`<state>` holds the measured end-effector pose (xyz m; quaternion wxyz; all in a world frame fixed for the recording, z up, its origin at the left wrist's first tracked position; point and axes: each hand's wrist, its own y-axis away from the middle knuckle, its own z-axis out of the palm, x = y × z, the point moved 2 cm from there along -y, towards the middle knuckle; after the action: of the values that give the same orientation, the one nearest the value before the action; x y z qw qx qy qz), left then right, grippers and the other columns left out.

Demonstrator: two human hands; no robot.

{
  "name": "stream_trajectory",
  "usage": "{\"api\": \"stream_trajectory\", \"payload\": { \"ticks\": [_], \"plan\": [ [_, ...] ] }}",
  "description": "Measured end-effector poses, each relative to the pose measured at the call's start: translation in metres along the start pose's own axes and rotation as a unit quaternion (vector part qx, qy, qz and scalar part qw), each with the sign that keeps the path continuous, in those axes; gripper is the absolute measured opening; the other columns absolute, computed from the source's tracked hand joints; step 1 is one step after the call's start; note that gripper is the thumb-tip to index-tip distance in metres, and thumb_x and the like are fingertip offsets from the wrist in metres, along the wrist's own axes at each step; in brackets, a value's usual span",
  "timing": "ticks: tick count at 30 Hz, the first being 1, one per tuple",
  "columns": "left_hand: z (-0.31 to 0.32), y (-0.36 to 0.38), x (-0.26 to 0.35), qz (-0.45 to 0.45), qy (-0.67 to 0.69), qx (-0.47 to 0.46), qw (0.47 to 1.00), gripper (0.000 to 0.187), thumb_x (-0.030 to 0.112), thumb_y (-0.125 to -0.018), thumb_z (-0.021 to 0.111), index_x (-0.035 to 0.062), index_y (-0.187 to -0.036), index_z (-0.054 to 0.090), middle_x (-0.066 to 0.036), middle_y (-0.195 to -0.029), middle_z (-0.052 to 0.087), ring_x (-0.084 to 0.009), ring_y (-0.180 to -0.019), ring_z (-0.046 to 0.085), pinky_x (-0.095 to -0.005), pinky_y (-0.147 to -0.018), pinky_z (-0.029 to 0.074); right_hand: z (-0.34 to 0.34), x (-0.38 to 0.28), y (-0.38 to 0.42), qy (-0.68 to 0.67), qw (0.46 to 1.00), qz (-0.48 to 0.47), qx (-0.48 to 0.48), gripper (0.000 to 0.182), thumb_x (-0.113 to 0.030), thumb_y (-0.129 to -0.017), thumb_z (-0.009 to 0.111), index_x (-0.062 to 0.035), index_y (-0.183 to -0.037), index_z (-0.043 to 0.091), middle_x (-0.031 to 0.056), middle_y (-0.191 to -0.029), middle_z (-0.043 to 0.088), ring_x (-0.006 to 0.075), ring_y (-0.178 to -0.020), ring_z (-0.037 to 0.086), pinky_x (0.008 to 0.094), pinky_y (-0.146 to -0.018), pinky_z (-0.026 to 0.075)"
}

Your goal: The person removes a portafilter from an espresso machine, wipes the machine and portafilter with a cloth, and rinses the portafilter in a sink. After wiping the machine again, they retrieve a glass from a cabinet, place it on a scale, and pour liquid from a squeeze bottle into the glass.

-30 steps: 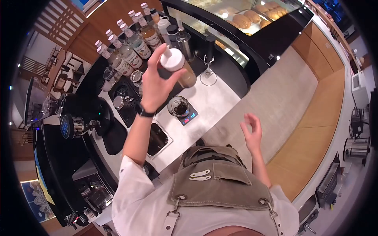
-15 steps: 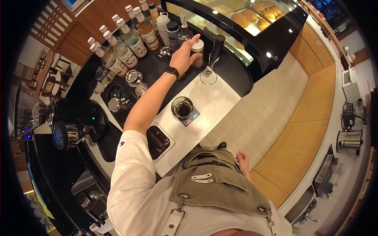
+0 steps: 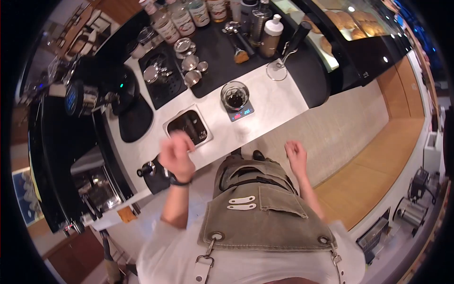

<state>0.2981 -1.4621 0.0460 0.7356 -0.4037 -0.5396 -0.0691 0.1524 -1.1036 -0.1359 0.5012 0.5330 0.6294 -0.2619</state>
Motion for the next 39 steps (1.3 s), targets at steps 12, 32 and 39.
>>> {"api": "stream_trajectory", "payload": {
  "ticks": [12, 32, 39],
  "plan": [
    [-0.064, 0.549, -0.096, -0.815, -0.022, 0.166, 0.555, 0.092, 0.070, -0.091, 0.058, 0.0001, -0.148, 0.040, -0.022, -0.147, 0.049, -0.0386, -0.135, 0.047, -0.0532, -0.107, 0.042, 0.129, -0.156, -0.150, -0.058, 0.906, -0.306, -0.286, 0.097, -0.023, -0.070, 0.093, -0.0024, -0.147, 0.039, 0.0187, -0.141, 0.056, 0.0287, -0.134, 0.053, 0.0372, -0.114, 0.040],
    [-0.068, 0.611, -0.082, -0.634, -0.195, 0.451, 0.597, 0.051, -0.007, -0.074, 0.083, 0.0001, -0.118, 0.059, -0.016, -0.102, 0.072, -0.0273, -0.098, 0.071, -0.0401, -0.087, 0.059, 0.027, -0.084, 0.026, -0.178, 0.903, -0.204, -0.332, 0.100, -0.002, -0.068, 0.090, -0.0037, -0.151, 0.034, 0.0159, -0.143, 0.050, 0.0283, -0.133, 0.050, 0.0422, -0.114, 0.041],
    [-0.095, 0.508, -0.087, -0.586, -0.455, 0.013, 0.671, 0.042, 0.006, -0.077, 0.076, 0.0039, -0.116, 0.060, -0.023, -0.110, 0.071, -0.0357, -0.102, 0.070, -0.0459, -0.089, 0.056, 0.015, -0.075, 0.027, -0.176, 0.907, -0.209, -0.320, 0.101, -0.008, -0.065, 0.095, -0.0037, -0.148, 0.038, 0.0139, -0.138, 0.054, 0.0251, -0.129, 0.054, 0.0403, -0.112, 0.044]
  ]
}}
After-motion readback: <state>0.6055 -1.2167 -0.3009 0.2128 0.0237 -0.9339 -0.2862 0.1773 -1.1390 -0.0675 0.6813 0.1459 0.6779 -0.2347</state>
